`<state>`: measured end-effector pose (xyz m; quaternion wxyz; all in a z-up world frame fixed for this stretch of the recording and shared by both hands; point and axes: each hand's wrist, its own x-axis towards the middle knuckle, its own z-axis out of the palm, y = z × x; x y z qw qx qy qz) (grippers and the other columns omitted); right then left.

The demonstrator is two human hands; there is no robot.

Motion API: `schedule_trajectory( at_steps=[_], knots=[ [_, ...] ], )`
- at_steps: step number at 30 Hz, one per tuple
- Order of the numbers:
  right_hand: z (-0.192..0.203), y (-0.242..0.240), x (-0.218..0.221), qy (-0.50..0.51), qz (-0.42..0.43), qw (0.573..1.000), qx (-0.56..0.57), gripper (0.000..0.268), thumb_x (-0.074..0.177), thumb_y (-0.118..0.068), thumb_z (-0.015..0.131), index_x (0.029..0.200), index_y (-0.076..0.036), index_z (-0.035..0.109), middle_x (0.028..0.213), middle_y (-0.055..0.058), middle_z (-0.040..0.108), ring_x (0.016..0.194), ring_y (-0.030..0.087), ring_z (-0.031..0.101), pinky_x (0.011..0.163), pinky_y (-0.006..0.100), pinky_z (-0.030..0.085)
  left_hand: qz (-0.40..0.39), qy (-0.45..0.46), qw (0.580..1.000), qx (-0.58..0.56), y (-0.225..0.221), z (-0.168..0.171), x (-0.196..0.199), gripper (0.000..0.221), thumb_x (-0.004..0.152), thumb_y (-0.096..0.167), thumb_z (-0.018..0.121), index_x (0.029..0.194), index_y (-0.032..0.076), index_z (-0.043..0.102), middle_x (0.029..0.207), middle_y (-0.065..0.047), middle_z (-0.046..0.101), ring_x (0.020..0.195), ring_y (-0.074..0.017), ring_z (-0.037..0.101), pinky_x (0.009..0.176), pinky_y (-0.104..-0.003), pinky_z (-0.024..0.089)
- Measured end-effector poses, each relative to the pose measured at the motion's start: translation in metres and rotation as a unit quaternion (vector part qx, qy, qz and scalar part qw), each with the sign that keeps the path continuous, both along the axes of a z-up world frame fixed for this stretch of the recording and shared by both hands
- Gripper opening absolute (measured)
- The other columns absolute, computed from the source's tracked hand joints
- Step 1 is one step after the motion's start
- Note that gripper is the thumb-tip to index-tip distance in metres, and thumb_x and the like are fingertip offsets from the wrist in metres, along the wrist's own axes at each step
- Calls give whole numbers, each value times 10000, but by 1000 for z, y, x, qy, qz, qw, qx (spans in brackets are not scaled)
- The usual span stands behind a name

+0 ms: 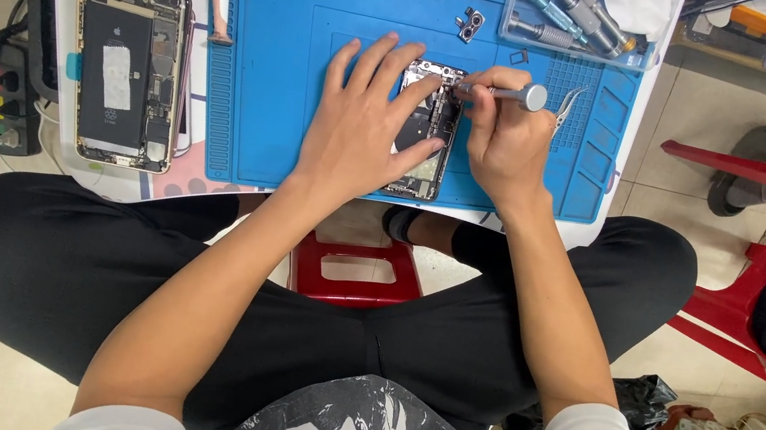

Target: The person disassembles a smartphone on a blue work mat, using tweezers and a screwdriver to remove screws and internal components. They place small parts on the mat and continue to manipulate the phone's internal structure.

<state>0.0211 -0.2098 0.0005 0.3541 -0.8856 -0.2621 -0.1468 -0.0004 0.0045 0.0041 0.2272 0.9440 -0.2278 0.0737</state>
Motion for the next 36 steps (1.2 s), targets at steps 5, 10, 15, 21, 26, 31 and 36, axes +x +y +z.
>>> schedule_trajectory(
  at_steps=[5,10,15,21,26,31,36],
  knots=[
    [-1,-2,1,-3,7,1000,-5,231,1187,-152,405,1138,28,541,1109,143,648,818,284,749,594,360,553,0,2,1000,4,-1,0,0,591,998,602,711,1403,173,668,1533,-125,533,1461,-361,436,1198,-582,306],
    [1,-3,1,-6,12,1000,-18,218,1188,-150,409,1149,20,539,1104,134,656,834,288,713,609,391,506,-2,2,1000,-6,0,0,0,577,1002,586,718,1400,172,663,1530,-126,534,1459,-366,440,1194,-590,311],
    [13,-5,2,23,23,996,-80,183,1194,-185,462,1189,-41,575,1086,64,696,616,248,590,541,362,439,-1,-5,1000,3,0,1,0,583,1006,597,713,1391,161,675,1522,-128,539,1448,-365,446,1188,-580,322],
    [50,11,10,26,57,997,-40,207,1186,-162,497,1094,-22,618,1036,102,672,846,254,666,628,356,465,-2,-2,1000,-3,0,1,0,562,1006,580,722,1384,169,658,1518,-129,537,1449,-372,444,1181,-587,322],
    [56,12,22,5,84,996,16,173,1149,-85,594,1040,43,634,963,160,640,769,274,603,641,362,510,-4,-7,1000,6,0,1,-1,575,1020,598,701,1390,159,671,1528,-131,534,1453,-366,440,1182,-580,319],
    [38,4,30,-21,97,995,24,86,1101,-17,715,1090,63,683,923,171,688,693,259,650,617,348,542,-3,-11,1000,11,0,1,0,575,1030,607,685,1386,156,687,1531,-127,528,1457,-361,434,1184,-578,315],
    [29,4,24,-13,52,997,57,500,1029,-23,896,1301,-31,477,1010,146,733,775,227,775,700,303,646,-6,-1,1000,9,0,3,0,589,1032,600,692,1410,149,671,1542,-133,517,1465,-368,425,1188,-582,310]
  ],
)
